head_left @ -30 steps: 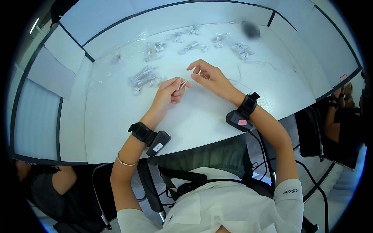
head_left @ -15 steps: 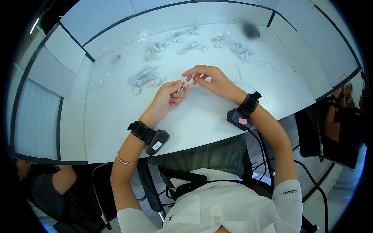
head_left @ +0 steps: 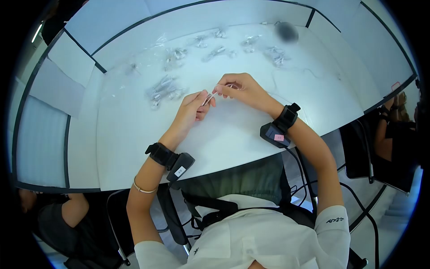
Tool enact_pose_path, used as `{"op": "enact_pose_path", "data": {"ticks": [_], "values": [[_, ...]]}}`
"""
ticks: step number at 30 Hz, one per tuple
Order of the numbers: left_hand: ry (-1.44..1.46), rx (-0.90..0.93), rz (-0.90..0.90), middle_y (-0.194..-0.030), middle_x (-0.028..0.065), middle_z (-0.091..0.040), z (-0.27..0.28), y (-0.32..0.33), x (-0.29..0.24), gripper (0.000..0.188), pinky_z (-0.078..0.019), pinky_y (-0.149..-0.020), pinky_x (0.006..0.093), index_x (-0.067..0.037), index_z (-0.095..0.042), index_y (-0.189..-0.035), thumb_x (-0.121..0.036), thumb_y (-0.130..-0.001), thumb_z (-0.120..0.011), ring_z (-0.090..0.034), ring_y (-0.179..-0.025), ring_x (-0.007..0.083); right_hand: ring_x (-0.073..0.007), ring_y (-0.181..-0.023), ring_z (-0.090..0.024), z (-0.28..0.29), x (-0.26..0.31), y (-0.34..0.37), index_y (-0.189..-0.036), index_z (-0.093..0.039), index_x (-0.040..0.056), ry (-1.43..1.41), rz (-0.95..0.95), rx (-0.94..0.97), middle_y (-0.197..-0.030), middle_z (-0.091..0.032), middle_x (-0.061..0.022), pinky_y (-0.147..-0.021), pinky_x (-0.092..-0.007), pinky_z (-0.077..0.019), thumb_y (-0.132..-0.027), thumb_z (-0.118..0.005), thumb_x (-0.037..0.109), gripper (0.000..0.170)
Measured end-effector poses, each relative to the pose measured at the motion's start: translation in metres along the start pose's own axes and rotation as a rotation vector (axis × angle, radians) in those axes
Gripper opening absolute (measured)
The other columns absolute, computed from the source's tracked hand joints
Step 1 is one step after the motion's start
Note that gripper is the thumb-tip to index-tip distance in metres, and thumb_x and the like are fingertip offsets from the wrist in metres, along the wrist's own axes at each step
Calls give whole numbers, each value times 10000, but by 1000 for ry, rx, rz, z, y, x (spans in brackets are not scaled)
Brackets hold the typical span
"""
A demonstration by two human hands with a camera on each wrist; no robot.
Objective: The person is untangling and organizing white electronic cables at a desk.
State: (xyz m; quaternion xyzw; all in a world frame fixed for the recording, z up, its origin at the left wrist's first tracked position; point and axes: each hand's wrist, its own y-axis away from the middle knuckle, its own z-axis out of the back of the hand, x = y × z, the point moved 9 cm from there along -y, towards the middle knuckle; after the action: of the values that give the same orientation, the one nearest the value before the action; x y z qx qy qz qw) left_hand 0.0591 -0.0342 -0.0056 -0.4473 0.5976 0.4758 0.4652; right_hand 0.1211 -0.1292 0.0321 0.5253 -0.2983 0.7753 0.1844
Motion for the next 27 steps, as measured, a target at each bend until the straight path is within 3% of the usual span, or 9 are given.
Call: {"op": "enact_pose_path", "data": {"ticks": [8, 14, 17, 20, 27], "values": [[-28, 0, -62, -578, -87, -247, -5, 1, -5, 406, -164, -451, 202, -36, -538, -795, -376, -951, -382, -198, -488, 27, -50, -539, -430, -4, -13, 2, -739, -562, 28, -92, -187, 32, -598, -498, 12, -500, -197, -339, -883, -549, 249, 264], [-101, -24, -106, -571, -85, -268, -1, -2, -3, 370, -162, -449, 200, -41, -534, -788, -353, -943, -408, -203, -484, 26, -43, -539, -372, -4, -8, 3, -768, -565, 16, -84, -170, 15, -595, -466, 28, -492, -202, -305, -886, -545, 255, 267], [-107, -68, -111, -568, -85, -277, 5, -3, -2, 353, -162, -444, 197, -52, -520, -769, -343, -942, -418, -206, -481, 23, -35, -567, -364, 3, -8, 0, -800, -568, 9, 116, -91, -44, -613, -461, 35, -511, -197, -297, -886, -539, 241, 249], [-61, -130, -111, -567, -87, -284, 13, -4, -2, 337, -159, -432, 195, -65, -500, -751, -332, -943, -424, -206, -472, 17, -31, -580, -358, 8, -7, 0, -819, -569, 8, 127, -27, -105, -620, -456, 41, -518, -197, -285, -891, -522, 223, 232], [-9, -169, -80, -582, -86, -264, 19, -3, 0, 296, -164, -438, 190, -92, -459, -738, -295, -949, -415, -203, -481, 18, -76, -561, -389, 9, -4, 2, -785, -575, 5, 50, -113, -81, -597, -475, -1, -514, -240, -321, -893, -502, 266, 292]]}}
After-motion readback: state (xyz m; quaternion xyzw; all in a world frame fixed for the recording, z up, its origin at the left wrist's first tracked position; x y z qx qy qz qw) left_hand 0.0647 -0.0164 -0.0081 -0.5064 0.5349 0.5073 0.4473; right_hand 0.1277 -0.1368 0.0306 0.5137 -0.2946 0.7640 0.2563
